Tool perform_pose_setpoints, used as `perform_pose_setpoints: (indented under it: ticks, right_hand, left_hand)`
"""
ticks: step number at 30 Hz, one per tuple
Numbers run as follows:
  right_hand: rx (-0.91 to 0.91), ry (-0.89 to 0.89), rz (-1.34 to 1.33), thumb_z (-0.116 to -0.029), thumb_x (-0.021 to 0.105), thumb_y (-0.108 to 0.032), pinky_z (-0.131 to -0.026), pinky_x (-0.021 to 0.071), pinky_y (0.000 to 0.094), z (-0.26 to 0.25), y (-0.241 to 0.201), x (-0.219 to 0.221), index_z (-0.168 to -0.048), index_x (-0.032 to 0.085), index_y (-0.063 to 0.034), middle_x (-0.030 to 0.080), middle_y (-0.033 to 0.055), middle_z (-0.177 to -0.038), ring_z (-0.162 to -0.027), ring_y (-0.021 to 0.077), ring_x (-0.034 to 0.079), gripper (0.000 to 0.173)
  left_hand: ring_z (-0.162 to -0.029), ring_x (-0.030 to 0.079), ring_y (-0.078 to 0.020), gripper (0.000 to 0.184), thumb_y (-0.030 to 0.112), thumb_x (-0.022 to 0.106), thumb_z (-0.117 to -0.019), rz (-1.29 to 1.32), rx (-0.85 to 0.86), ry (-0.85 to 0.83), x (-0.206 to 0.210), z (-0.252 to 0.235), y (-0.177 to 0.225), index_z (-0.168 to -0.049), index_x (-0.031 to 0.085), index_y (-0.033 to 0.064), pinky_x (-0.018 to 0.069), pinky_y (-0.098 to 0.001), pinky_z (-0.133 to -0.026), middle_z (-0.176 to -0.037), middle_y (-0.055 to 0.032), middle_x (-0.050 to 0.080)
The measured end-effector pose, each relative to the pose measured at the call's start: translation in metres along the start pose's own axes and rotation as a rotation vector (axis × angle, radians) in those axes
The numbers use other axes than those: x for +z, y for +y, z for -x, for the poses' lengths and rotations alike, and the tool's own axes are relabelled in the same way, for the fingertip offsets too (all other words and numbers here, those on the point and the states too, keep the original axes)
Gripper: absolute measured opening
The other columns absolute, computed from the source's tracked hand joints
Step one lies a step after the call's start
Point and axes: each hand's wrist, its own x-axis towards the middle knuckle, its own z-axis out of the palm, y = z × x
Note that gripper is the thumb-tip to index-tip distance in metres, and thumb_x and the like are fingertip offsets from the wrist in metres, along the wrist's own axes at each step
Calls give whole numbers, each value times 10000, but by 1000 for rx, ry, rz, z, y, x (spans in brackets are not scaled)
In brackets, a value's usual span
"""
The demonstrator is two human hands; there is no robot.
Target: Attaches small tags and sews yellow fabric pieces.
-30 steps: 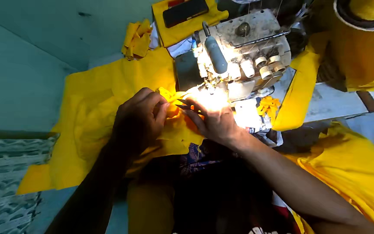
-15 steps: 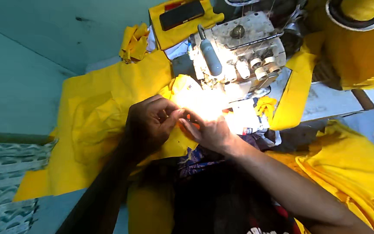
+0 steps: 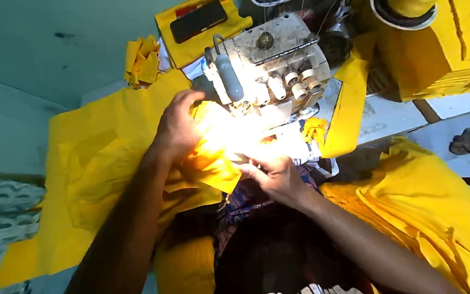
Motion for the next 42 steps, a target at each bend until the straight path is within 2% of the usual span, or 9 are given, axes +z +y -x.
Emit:
perform_pose_setpoints:
  ticks: [2, 6, 12, 22, 25, 30, 37, 39, 42]
  right_hand:
    - [52, 27, 26, -988, 679, -360, -690, 571, 274, -13, 2, -11, -1224, 755, -179, 690, -31, -899, -768, 51, 636, 307]
    - [170, 21, 38, -948, 695, -372, -687, 589, 325, -35, 7, -28, -1176, 689, -145, 712, -29, -921, -776, 70, 670, 322]
    - [83, -52, 41, -929, 704, -340, -722, 571, 290, -59, 11, -35, -1094, 712, -151, 698, -35, -931, -817, 51, 659, 252]
    - [-169, -175, -62, -922, 762, -404, -734, 566, 267, -94, 16, -30, -976, 750, -148, 699, -55, -891, -809, 25, 648, 262]
    - [-149, -178, -91, -934, 754, -384, -737, 583, 268, -95, 17, -29, -958, 759, -163, 710, -65, -881, -810, 20, 662, 222]
    - [-197, -105, -108, -937, 755, -290, -690, 553, 247, -92, 19, -27, -891, 756, -123, 693, -42, -819, -765, 28, 642, 173]
    - [-11, -40, 17, -881, 770, -313, -690, 544, 258, -73, 20, -36, -1007, 720, -146, 673, -33, -902, -783, 48, 620, 216]
    - [-8, -11, 171, -894, 757, -334, -711, 564, 328, -70, 21, -35, -1044, 720, -143, 686, -2, -962, -823, 99, 647, 246]
    - [-102, 10, 399, -938, 697, -325, -650, 569, 394, -69, 24, -30, -1112, 743, -123, 697, 57, -1019, -811, 180, 684, 271]
  left_hand:
    - [-737, 678, -131, 185, 251, 724, -967, 179, -59, -78, -1, -4, -9, -1108, 703, 133, 587, -362, -658, -1055, -42, 731]
    - [-679, 658, -64, 68, 170, 720, -954, 345, -61, -142, -3, 2, -4, -985, 679, 125, 560, -251, -611, -830, 10, 715]
    - [-662, 685, -53, 167, 44, 797, -859, 409, -113, -129, -7, 21, 17, -972, 692, 109, 589, -222, -597, -827, 10, 739]
    - [-619, 664, -34, 135, 162, 809, -831, 267, -29, -247, -2, 16, 29, -920, 709, 180, 572, -250, -555, -757, 63, 724]
    - [-544, 583, -33, 103, 187, 778, -829, 200, 1, -219, -2, 18, 34, -873, 685, 189, 489, -249, -488, -677, 71, 654]
    - [-600, 627, -13, 115, 244, 801, -838, 213, 44, -211, 2, 16, 25, -890, 701, 222, 544, -245, -541, -735, 102, 693]
    - [-639, 614, -64, 186, 360, 788, -867, -12, -35, -127, 4, 25, 31, -975, 729, 221, 525, -331, -582, -748, 76, 660]
    - [-681, 648, -146, 156, 361, 749, -892, -88, -135, -106, 8, 25, 30, -924, 758, 209, 524, -454, -614, -754, 18, 688]
    - [-613, 620, -150, 138, 292, 766, -921, 3, -223, -82, 8, 28, 26, -845, 742, 179, 505, -441, -563, -689, 2, 662]
